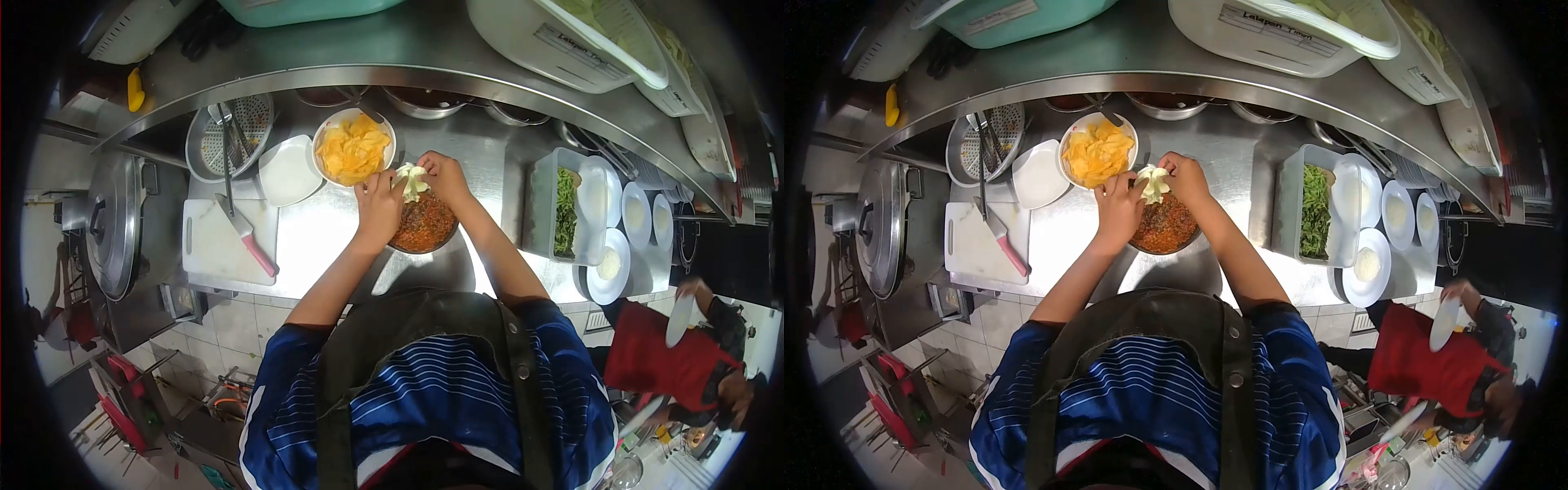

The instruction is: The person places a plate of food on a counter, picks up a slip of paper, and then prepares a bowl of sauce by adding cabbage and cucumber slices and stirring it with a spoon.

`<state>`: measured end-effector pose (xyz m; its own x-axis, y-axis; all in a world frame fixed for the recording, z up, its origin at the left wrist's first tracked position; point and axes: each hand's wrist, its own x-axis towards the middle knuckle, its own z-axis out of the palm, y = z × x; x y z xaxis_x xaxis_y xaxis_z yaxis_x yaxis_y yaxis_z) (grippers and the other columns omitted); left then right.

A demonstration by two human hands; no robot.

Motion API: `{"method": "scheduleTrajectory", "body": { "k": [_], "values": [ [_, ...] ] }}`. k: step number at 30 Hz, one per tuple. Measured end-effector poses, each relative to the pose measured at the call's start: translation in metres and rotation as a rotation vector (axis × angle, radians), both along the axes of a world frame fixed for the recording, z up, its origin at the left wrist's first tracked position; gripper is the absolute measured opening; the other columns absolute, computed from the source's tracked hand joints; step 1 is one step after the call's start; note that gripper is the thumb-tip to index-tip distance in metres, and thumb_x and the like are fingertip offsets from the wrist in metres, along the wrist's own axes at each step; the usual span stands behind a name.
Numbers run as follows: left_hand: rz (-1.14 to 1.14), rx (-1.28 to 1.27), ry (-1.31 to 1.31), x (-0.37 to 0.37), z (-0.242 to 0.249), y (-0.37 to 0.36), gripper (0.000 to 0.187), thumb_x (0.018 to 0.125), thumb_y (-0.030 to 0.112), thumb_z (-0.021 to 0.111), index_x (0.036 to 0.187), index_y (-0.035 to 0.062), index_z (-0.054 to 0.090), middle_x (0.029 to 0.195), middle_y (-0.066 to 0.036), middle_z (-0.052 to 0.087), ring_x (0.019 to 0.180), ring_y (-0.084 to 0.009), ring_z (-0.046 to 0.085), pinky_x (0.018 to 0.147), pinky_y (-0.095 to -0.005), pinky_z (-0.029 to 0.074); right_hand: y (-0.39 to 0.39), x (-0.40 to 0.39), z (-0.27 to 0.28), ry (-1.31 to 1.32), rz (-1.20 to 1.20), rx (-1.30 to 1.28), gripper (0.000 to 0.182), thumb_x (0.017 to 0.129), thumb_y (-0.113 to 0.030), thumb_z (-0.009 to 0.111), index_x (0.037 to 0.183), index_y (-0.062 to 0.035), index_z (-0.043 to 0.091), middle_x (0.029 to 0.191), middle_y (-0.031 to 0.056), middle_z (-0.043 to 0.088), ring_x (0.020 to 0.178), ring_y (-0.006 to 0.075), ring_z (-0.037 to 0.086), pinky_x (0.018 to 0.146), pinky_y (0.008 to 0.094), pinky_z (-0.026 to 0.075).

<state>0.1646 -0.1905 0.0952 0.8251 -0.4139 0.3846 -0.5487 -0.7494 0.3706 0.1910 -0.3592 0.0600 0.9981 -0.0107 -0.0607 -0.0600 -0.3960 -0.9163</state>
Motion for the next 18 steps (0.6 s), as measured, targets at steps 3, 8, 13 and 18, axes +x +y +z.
{"method": "scheduleTrajectory", "body": {
  "k": [3, 8, 13, 18],
  "values": [
    [0.012, 0.075, 0.0, 0.006, -0.022, -0.005, 0.033, 0.063, 0.011, 0.065, 0.096, 0.0103, 0.061, 0.1, -0.002, 0.05, 0.096, -0.0197, 0.043, 0.076, -0.0379, 0.028, 0.005, 0.0, 0.001, -0.018, -0.026, -0.077, 0.019, 0.06, 0.001, 0.065, 0.076, -0.0024, 0.057, 0.063, 0.0066, 0.058, 0.057, 0.0156, 0.054, 0.055, 0.0263, 0.044],
    [0.011, 0.135, 0.001, 0.008, -0.027, -0.004, 0.031, 0.063, 0.011, 0.065, 0.093, 0.0101, 0.062, 0.104, -0.002, 0.052, 0.098, -0.0185, 0.044, 0.078, -0.0385, 0.028, 0.009, -0.002, -0.004, -0.096, -0.051, -0.076, 0.018, 0.061, 0.004, 0.065, 0.076, -0.001, 0.057, 0.065, 0.0054, 0.056, 0.054, 0.0114, 0.05, 0.051, 0.0234, 0.041],
    [-0.013, 0.15, -0.004, 0.006, -0.022, -0.002, 0.03, 0.062, 0.011, 0.066, 0.092, 0.0099, 0.063, 0.105, -0.002, 0.053, 0.098, -0.0182, 0.046, 0.078, -0.0381, 0.028, 0.012, -0.008, 0.004, -0.256, -0.087, -0.2, 0.023, 0.059, -0.002, 0.067, 0.079, -0.0023, 0.055, 0.081, 0.0124, 0.051, 0.067, 0.0247, 0.054, 0.059, 0.0312, 0.044],
    [0.06, 0.002, -0.091, -0.016, 0.013, 0.009, 0.032, 0.062, 0.009, 0.066, 0.094, 0.0109, 0.062, 0.105, -0.003, 0.053, 0.098, -0.0187, 0.047, 0.076, -0.0384, 0.029, -0.005, -0.041, 0.044, -0.31, -0.202, -0.184, 0.027, 0.059, -0.006, 0.069, 0.081, -0.0017, 0.055, 0.079, 0.011, 0.05, 0.063, 0.0215, 0.051, 0.056, 0.0302, 0.043]
  ]
}}
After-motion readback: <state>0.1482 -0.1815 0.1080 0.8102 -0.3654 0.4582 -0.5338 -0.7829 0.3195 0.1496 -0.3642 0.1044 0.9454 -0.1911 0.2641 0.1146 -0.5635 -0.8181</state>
